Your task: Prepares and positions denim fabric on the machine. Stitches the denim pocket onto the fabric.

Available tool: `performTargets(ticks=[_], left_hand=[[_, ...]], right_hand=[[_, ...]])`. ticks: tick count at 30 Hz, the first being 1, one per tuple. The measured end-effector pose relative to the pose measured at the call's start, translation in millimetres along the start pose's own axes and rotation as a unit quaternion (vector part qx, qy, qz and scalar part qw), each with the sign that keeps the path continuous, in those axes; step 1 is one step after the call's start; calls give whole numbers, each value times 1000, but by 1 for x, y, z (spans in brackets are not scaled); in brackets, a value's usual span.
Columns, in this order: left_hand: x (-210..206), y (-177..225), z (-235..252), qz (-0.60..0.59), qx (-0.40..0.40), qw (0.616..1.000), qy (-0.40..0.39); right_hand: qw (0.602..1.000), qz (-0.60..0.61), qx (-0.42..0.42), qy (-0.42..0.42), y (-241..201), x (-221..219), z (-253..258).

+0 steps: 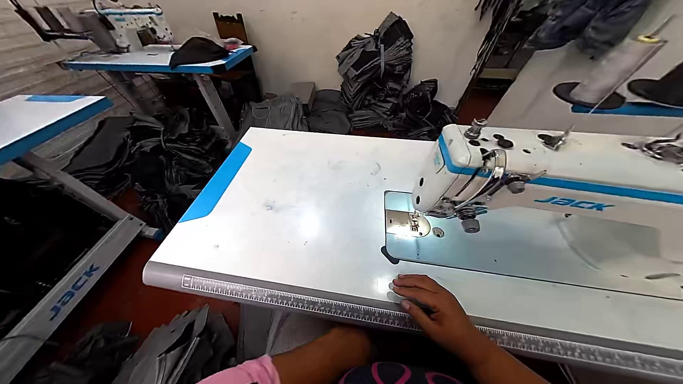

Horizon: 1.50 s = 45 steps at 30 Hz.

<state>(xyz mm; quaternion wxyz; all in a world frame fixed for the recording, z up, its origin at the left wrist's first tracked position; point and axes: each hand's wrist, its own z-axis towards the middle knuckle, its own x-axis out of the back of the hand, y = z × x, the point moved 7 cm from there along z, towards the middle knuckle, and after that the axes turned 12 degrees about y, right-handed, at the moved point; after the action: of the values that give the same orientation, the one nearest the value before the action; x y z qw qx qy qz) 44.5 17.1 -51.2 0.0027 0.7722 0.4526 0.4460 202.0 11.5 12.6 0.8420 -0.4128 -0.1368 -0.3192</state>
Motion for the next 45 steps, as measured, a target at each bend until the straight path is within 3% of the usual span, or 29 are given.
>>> performTargets(ticks=[3, 5, 6, 7, 9, 11, 12, 14, 17, 19, 20, 22, 24, 26, 27, 28, 30, 34, 37, 42, 45], left_hand=[[-15, -28, -13, -22, -142, 957, 252], [-7, -45, -54, -150, -150, 898, 385], [-4, -56, -82, -217, -113, 861, 446], [-3, -69, -112, -291, -54, 812, 502], [5, -94, -173, -439, 69, 676, 588], [40, -97, -233, -493, 117, 554, 660], [67, -88, -262, -476, 111, 512, 707], [124, -59, -311, -360, 59, 479, 799], [208, -20, -344, -190, -3, 453, 871], [266, -21, -336, -224, -36, 411, 883], [292, -28, -324, -261, -37, 398, 879], [325, -42, -282, -313, -32, 448, 837], [318, -52, -205, -337, -51, 589, 733], [264, -61, -110, -314, -37, 754, 576], [229, -66, -71, -304, -20, 818, 489], [199, -72, -44, -305, -2, 856, 418], [172, -86, -24, -316, 25, 861, 396], [198, -95, -42, -182, 91, 868, 452], [214, -118, -47, -137, 134, 875, 445], [202, -148, -31, -232, 79, 881, 405], [190, -135, -40, -393, 23, 836, 382]], right_hand=[[1000, 21, -7, 4, 1, 0, 0], [1000, 31, -1, 1, 1, -3, 1], [999, 38, 1, 3, 1, -4, 1], [999, 50, 2, 5, 1, -3, 1], [996, 87, -13, 10, 4, -2, 1], [987, 146, -60, -3, 8, -3, 7], [978, 187, -89, -32, 6, -6, 11], [935, 290, -134, -156, -11, -18, 22], [826, 445, -90, -335, -75, -21, 55], [777, 503, -46, -375, -122, -9, 86], [783, 504, -39, -363, -139, -6, 100], [825, 476, -76, -294, -149, -17, 123], [836, 459, -203, -221, -129, -50, 130], [835, 375, -328, -234, -105, -78, 114], [833, 337, -370, -238, -94, -88, 104], [832, 306, -401, -232, -85, -96, 94], [822, 278, -446, -221, -61, -109, 80], [794, 313, -483, -197, -38, -123, 75], [834, 287, -446, -151, -34, -117, 91], [858, 303, -403, -99, -31, -119, 116], [886, 226, -378, -145, -27, -129, 125]])
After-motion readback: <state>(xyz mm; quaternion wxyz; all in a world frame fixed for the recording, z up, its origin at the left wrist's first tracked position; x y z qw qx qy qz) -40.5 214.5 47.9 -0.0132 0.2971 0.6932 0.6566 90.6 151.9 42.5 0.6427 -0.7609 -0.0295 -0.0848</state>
